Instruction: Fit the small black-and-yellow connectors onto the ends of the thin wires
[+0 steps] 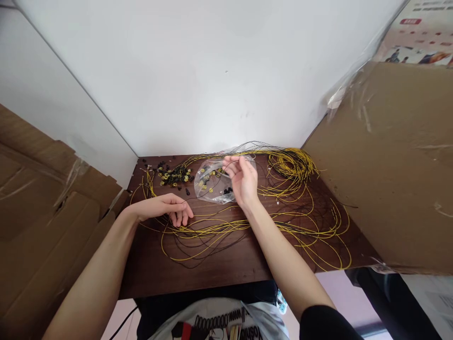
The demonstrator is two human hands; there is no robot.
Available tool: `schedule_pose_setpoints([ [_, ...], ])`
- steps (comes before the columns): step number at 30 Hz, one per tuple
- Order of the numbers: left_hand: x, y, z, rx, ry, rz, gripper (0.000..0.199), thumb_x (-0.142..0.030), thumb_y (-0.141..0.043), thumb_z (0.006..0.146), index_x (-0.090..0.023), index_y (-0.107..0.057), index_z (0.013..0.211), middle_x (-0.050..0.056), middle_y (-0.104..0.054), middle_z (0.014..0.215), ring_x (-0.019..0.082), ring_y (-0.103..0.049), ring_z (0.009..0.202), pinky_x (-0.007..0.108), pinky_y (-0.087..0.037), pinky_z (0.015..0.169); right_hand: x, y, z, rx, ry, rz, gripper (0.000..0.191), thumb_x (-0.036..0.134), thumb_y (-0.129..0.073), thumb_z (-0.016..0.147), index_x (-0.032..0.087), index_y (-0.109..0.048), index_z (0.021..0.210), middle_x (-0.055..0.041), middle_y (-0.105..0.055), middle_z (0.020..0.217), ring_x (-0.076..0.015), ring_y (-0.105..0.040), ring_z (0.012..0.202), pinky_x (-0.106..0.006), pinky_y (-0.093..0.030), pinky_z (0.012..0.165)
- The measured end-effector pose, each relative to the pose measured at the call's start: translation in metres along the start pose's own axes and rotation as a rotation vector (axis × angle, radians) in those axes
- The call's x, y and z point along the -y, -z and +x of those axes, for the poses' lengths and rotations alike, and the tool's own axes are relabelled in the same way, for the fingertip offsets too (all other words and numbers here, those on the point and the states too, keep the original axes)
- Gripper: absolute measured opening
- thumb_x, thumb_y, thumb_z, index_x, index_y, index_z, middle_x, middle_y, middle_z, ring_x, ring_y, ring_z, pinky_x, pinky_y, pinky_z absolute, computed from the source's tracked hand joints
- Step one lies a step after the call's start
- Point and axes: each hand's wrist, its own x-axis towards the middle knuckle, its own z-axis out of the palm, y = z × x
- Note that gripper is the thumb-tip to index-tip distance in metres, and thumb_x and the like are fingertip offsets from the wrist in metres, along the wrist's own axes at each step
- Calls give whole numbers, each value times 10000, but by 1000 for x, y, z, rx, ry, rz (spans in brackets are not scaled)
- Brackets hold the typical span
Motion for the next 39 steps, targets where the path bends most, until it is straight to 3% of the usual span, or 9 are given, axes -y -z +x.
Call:
schedule_pose_setpoints([
  [4, 1, 0, 1, -8, 0, 2, 398, -451, -487, 832, -113, -673, 929, 113, -685, 792, 157, -630, 685, 252, -514, 623, -7, -12, -13, 228, -255, 11, 155, 323, -549, 822, 171, -565, 849, 51, -482, 547, -88, -536, 543, -211, -474, 523],
  [7, 0, 0, 1, -17, 3, 6, 393, -453, -495, 826, -119, -672, 934, 112, -688, 803, 155, -630, 688, 248, -514, 620, -14, -16, -24, 394, -426, -128, 228, 378, -555, 818, 164, -547, 894, 83, -360, 507, -43, -333, 375, -142, -221, 318],
  [10, -1, -1, 1, -27, 16, 2, 391, -455, -509, 816, -118, -671, 930, 112, -691, 803, 151, -629, 672, 246, -511, 609, -21, -16, -31, 516, -524, -358, 303, 449, -524, 826, 161, -528, 918, 113, -255, 476, -26, -155, 349, -153, -96, 327],
  [16, -7, -4, -2, -45, 25, 13, 359, -444, -534, 805, -113, -674, 792, 93, -688, 763, 129, -623, 639, 231, -509, 626, -29, -11, -34, 853, -372, -985, 334, 450, -617, 746, 118, -598, 780, 81, -381, 481, -37, -272, 441, -182, -174, 413],
  [20, -6, -3, -2, -19, 24, 22, 348, -444, -551, 795, -121, -681, 801, 85, -690, 759, 130, -627, 650, 238, -512, 655, -23, -13, -33, 1025, -362, -906, 337, 415, -544, 806, 100, -636, 730, 36, -486, 580, -53, -357, 527, -189, -264, 485],
  [23, -3, -1, -2, -2, 20, 18, 357, -447, -550, 797, -132, -683, 902, 97, -697, 821, 145, -640, 704, 253, -515, 688, -14, -14, -29, 935, -412, -721, 316, 400, -537, 818, 104, -644, 791, 44, -459, 546, -48, -343, 492, -187, -248, 461],
  [27, 0, 2, -2, 10, 31, 23, 375, -443, -538, 809, -143, -673, 988, 105, -697, 864, 158, -644, 762, 262, -513, 720, -2, -8, -19, 631, -446, -425, 261, 392, -547, 823, 143, -614, 865, 103, -271, 449, -32, -156, 386, -186, -108, 381],
  [37, 1, 2, -1, 7, 33, -2, 395, -453, -533, 809, -131, -672, 991, 119, -699, 865, 169, -648, 771, 275, -519, 718, 36, 13, 7, 101, -73, 73, 145, 368, -534, 839, 251, -616, 810, 76, -235, 503, -66, -147, 397, -186, -154, 332],
  [39, 0, 1, -1, 5, 33, -2, 400, -456, -530, 810, -127, -671, 987, 118, -700, 855, 166, -648, 767, 270, -518, 712, 41, 22, 11, 55, -3, 156, 142, 353, -525, 851, 262, -626, 809, 72, -263, 498, -65, -181, 391, -180, -178, 327],
])
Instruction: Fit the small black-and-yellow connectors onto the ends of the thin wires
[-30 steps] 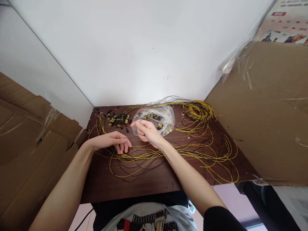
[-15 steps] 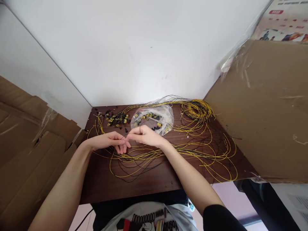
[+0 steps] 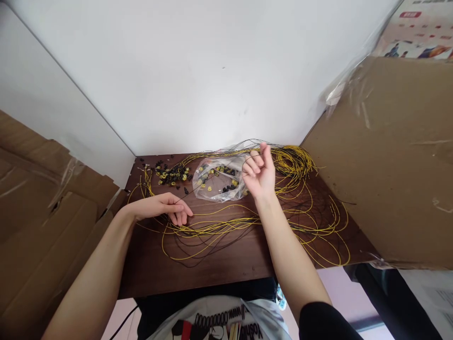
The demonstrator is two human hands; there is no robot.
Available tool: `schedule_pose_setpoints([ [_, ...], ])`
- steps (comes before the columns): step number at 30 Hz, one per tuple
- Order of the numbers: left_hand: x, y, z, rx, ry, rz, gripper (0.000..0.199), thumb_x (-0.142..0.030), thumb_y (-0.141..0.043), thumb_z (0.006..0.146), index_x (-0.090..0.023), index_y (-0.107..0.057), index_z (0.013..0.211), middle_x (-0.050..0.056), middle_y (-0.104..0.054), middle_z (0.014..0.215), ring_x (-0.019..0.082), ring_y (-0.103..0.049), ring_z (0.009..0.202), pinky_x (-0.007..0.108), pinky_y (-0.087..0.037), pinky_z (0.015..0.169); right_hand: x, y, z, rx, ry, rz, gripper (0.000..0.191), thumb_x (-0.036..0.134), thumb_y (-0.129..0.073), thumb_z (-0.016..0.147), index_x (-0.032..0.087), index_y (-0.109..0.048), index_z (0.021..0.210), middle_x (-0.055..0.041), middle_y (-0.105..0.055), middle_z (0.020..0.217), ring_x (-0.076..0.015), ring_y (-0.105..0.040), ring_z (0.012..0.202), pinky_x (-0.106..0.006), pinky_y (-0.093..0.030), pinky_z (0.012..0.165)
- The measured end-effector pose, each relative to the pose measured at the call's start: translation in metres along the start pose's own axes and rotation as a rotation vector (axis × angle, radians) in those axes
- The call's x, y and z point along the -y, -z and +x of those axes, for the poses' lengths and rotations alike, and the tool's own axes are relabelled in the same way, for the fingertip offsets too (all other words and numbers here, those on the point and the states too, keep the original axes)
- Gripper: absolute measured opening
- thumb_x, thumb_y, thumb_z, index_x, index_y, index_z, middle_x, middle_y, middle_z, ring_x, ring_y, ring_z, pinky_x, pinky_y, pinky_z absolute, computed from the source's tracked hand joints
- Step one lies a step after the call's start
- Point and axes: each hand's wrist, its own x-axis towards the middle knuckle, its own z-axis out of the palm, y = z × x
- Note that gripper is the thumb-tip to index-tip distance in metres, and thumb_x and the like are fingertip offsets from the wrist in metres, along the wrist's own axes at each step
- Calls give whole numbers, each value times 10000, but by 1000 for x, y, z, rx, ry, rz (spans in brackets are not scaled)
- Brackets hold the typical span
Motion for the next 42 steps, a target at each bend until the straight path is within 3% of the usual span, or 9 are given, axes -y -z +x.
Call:
schedule_pose_setpoints([
  [5, 0, 0, 0, 3, -6, -5, 373, -448, -538, 806, -128, -675, 943, 105, -698, 835, 153, -644, 747, 248, -515, 694, 11, 22, 10, 46, 83, 139, 138, 304, -535, 858, 260, -646, 790, 74, -316, 486, -35, -262, 388, -137, -217, 337],
  [11, 2, 1, 0, -1, -20, -9, 354, -450, -557, 791, -138, -677, 911, 106, -694, 823, 156, -644, 727, 260, -517, 688, 26, 37, 15, -121, 142, 296, 225, 291, -467, 898, 208, -610, 746, 81, -327, 459, -35, -306, 366, -125, -247, 311],
  [17, 0, 0, -1, -17, -17, -43, 371, -458, -548, 791, -121, -674, 883, 113, -690, 795, 157, -637, 697, 276, -517, 673, 46, 59, 17, -185, 182, 547, 249, 294, -411, 921, 189, -556, 748, 88, -355, 434, -39, -312, 347, -135, -238, 298],
  [27, -2, 2, -3, -196, -73, -89, 365, -407, -532, 813, -108, -648, 989, 46, -594, 686, 92, -532, 548, 206, -455, 499, 64, 69, 12, -350, 259, 574, 326, 286, -361, 931, 185, -537, 676, 87, -357, 414, -41, -319, 319, -151, -267, 276],
  [30, -4, 1, -2, -309, -124, -104, 358, -397, -544, 805, -112, -655, 991, 31, -567, 654, 78, -489, 524, 184, -405, 445, 65, 70, 13, -396, 294, 546, 321, 290, -374, 928, 183, -534, 671, 92, -351, 405, -37, -316, 303, -147, -261, 271],
  [33, -5, 1, 1, -508, -214, -143, 337, -385, -584, 776, -111, -677, 949, 31, -561, 660, 57, -431, 495, 169, -331, 393, 65, 71, 14, -413, 314, 493, 349, 347, -374, 925, 179, -539, 667, 93, -338, 402, -38, -309, 296, -154, -259, 274],
  [42, -4, 4, 13, -1042, -519, -372, 274, -298, -717, 632, -96, -713, 818, 69, -621, 706, 59, -436, 514, 177, -280, 387, 65, 70, 12, -316, 289, 524, 317, 345, -389, 901, 183, -548, 680, 82, -362, 424, -45, -330, 345, -156, -280, 330],
])
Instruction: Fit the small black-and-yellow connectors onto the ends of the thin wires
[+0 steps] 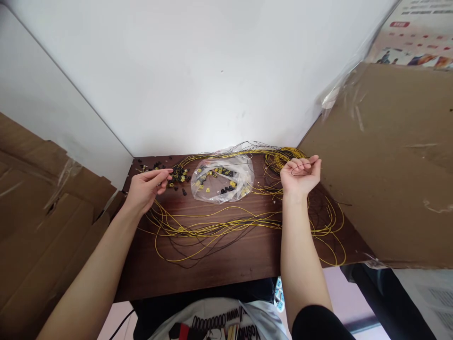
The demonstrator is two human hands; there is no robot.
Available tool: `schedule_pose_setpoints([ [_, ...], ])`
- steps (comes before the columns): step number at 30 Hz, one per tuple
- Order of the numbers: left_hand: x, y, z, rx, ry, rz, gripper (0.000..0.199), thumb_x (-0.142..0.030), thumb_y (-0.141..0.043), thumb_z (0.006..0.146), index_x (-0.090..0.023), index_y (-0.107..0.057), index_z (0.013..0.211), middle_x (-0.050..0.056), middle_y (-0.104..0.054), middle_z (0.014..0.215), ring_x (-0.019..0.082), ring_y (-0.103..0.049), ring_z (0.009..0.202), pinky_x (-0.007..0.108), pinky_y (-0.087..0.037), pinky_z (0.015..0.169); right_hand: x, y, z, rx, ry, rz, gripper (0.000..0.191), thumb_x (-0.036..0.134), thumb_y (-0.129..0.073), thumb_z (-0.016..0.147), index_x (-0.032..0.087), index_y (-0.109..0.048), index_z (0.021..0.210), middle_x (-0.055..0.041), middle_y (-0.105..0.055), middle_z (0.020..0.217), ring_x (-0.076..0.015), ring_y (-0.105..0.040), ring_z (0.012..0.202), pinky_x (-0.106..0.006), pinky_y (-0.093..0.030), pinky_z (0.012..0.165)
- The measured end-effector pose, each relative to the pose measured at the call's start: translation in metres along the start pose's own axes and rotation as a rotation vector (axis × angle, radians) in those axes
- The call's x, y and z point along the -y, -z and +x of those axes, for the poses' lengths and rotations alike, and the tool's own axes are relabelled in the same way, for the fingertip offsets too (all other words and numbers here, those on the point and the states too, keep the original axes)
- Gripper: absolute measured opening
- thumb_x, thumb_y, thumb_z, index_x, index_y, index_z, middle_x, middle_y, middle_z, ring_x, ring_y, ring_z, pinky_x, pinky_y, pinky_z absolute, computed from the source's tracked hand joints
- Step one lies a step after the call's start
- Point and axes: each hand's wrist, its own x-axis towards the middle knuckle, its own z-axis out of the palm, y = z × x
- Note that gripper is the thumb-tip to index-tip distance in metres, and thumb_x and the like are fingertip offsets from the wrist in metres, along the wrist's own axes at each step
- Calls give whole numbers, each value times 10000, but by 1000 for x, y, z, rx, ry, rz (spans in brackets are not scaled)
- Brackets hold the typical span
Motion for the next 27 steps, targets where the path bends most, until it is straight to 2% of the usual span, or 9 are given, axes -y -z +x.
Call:
schedule_pose_setpoints([
  [5, 0, -1, 2, -128, -62, -42, 250, -279, -724, 616, -95, -710, 785, 55, -617, 666, 58, -439, 510, 177, -279, 400, -2, 3, 0, 41, -3, 19, 425, 458, -300, 908, 201, -559, 690, 64, -381, 426, -62, -339, 359, -163, -290, 334],
  [10, 6, -3, 0, -185, -212, 272, 225, -309, -675, 652, -126, -712, 778, 34, -641, 666, 62, -416, 435, 215, -300, 418, -9, -2, -7, 68, -53, 77, 389, 417, -289, 916, 211, -588, 777, 50, -469, 508, -62, -445, 408, -169, -379, 375],
  [14, 8, -14, -9, -45, -378, 586, 169, -303, -624, 704, -165, -718, 728, 24, -641, 661, 114, -519, 582, 229, -388, 560, -20, -10, -11, 119, -59, -47, 226, 328, -426, 879, 198, -604, 833, 15, -613, 720, -83, -597, 656, -201, -502, 543],
  [17, 11, -25, -15, 113, -372, 592, 181, -308, -606, 737, -170, -722, 757, 48, -662, 743, 128, -547, 626, 232, -392, 562, -38, -15, -18, 204, -22, -330, 130, 247, -503, 835, 195, -622, 830, 12, -641, 789, -89, -617, 767, -243, -514, 693],
  [19, 13, -30, -18, 237, -344, 524, 183, -304, -605, 753, -168, -724, 784, 65, -675, 804, 144, -575, 685, 241, -413, 592, -55, -16, -28, 332, -4, -623, 147, 262, -507, 839, 194, -636, 818, 5, -638, 744, -99, -614, 733, -274, -498, 727],
  [20, 14, -33, -19, 286, -334, 500, 183, -304, -608, 756, -168, -725, 792, 69, -678, 813, 150, -583, 702, 248, -422, 610, -64, -16, -35, 416, 43, -791, 216, 316, -478, 860, 186, -644, 809, -9, -636, 718, -111, -609, 706, -290, -491, 726],
  [22, 16, -35, -21, 350, -319, 469, 181, -306, -615, 758, -171, -727, 800, 72, -679, 818, 157, -591, 721, 262, -435, 645, -81, -17, -52, 582, 99, -1108, 298, 367, -427, 888, 187, -655, 819, -24, -638, 707, -130, -602, 712, -322, -466, 772],
  [25, 17, -36, -22, 360, -308, 443, 179, -313, -624, 755, -174, -728, 801, 71, -676, 808, 161, -593, 722, 272, -442, 665, -101, -14, -77, 942, 16, -1513, 276, 371, -451, 881, 197, -665, 862, -45, -656, 823, -164, -583, 848, -343, -410, 860],
  [27, 17, -35, -21, 340, -315, 424, 174, -313, -624, 755, -175, -726, 785, 65, -670, 788, 159, -589, 712, 271, -441, 661, -109, -10, -88, 1178, -28, -1659, 213, 349, -513, 853, 203, -655, 913, -44, -657, 887, -169, -569, 865, -332, -391, 862],
])
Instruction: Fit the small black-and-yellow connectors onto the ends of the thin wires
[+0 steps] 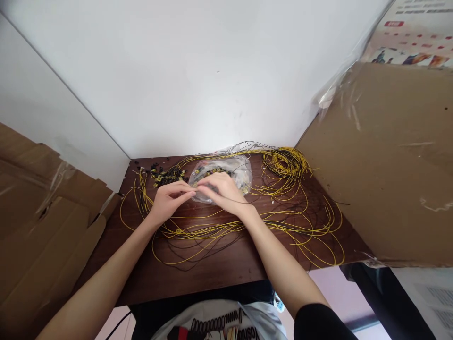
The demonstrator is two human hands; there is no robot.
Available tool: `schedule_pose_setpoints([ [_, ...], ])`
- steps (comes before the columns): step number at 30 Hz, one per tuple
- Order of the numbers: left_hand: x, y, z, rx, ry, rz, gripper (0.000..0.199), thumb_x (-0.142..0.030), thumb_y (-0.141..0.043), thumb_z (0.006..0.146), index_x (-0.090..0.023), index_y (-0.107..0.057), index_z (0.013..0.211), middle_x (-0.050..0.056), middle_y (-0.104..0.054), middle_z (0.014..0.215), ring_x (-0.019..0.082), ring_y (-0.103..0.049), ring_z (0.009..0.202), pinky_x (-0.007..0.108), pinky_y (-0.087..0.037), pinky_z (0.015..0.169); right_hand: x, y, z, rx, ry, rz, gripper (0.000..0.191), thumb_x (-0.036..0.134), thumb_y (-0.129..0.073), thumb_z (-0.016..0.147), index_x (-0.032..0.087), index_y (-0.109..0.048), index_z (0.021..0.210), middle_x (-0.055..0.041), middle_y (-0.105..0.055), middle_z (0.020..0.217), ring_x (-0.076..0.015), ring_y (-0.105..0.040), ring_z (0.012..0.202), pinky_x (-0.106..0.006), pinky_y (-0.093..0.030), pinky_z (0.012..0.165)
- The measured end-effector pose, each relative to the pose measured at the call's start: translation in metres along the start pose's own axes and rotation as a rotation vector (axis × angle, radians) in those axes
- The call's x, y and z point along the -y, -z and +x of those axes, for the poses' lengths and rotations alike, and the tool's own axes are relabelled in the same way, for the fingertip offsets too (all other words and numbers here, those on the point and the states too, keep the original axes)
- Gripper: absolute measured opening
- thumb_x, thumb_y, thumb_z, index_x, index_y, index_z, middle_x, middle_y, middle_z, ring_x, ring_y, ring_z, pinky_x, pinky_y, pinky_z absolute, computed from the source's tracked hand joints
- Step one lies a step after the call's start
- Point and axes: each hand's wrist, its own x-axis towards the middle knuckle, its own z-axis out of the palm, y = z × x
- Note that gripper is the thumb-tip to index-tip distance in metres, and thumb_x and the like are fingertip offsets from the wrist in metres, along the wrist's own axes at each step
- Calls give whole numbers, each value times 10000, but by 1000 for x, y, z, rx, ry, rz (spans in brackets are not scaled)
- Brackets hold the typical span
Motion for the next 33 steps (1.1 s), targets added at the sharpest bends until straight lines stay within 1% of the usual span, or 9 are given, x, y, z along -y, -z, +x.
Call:
schedule_pose_setpoints([
  [1, 1, 0, 0, -14, -5, -6, 170, -310, -624, 755, -174, -724, 773, 61, -666, 776, 156, -586, 705, 268, -440, 657, 0, -5, -1, 61, 15, -40, 203, 330, -528, 845, 199, -643, 949, -46, -652, 907, -165, -567, 857, -315, -398, 839],
  [3, 2, 1, 0, -40, -17, -11, 159, -299, -625, 755, -172, -720, 752, 55, -660, 762, 149, -580, 693, 263, -436, 649, -2, -11, -3, 86, 10, -72, 213, 286, -528, 845, 180, -615, 1008, -45, -640, 873, -147, -565, 790, -272, -417, 752],
  [7, 4, 3, 1, -87, -24, 2, 142, -275, -635, 747, -173, -720, 795, 55, -661, 784, 148, -582, 711, 259, -434, 647, -8, -16, -5, 5, 8, -93, 158, 239, -503, 856, 153, -626, 909, -20, -599, 741, -112, -513, 643, -224, -388, 610],
  [13, 3, 4, 3, -133, -60, -5, 107, -236, -641, 739, -169, -720, 770, 51, -664, 766, 147, -587, 713, 262, -438, 650, -10, -14, -3, -56, 41, -117, 139, 224, -507, 853, 153, -623, 826, -23, -594, 740, -110, -491, 628, -222, -374, 585],
  [20, 5, 3, 3, -131, -24, 28, 130, -260, -628, 750, -158, -708, 757, 55, -661, 763, 147, -578, 704, 253, -430, 616, -16, -2, -1, -139, -44, -125, 121, 216, -541, 815, 150, -629, 765, -10, -612, 686, -91, -462, 539, -208, -347, 506],
  [25, 10, 3, 3, -94, -16, 123, 165, -280, -596, 776, -154, -702, 782, 56, -658, 775, 136, -559, 676, 235, -402, 567, -29, 11, -1, -70, -202, -166, 99, 203, -547, 790, 155, -632, 777, -7, -625, 659, -102, -512, 540, -214, -366, 511],
  [29, 13, 4, 1, -23, -88, 309, 186, -275, -547, 813, -171, -701, 817, 43, -652, 801, 103, -510, 583, 231, -384, 544, -41, 16, -5, 54, -364, -151, 96, 204, -535, 788, 153, -592, 730, 0, -608, 608, -85, -491, 425, -221, -370, 472],
  [31, 14, 4, -1, 21, -142, 405, 202, -272, -515, 833, -187, -696, 864, 43, -646, 850, 109, -532, 627, 237, -408, 587, -43, 16, -6, 98, -378, -154, 86, 186, -528, 790, 151, -591, 742, 5, -600, 601, -78, -482, 405, -223, -373, 475],
  [33, 15, 3, -3, 69, -199, 488, 215, -262, -490, 848, -203, -685, 916, 48, -638, 924, 137, -571, 761, 253, -436, 673, -43, 16, -6, 116, -329, -210, 69, 160, -548, 773, 149, -609, 742, 4, -595, 606, -85, -501, 452, -227, -377, 512],
])
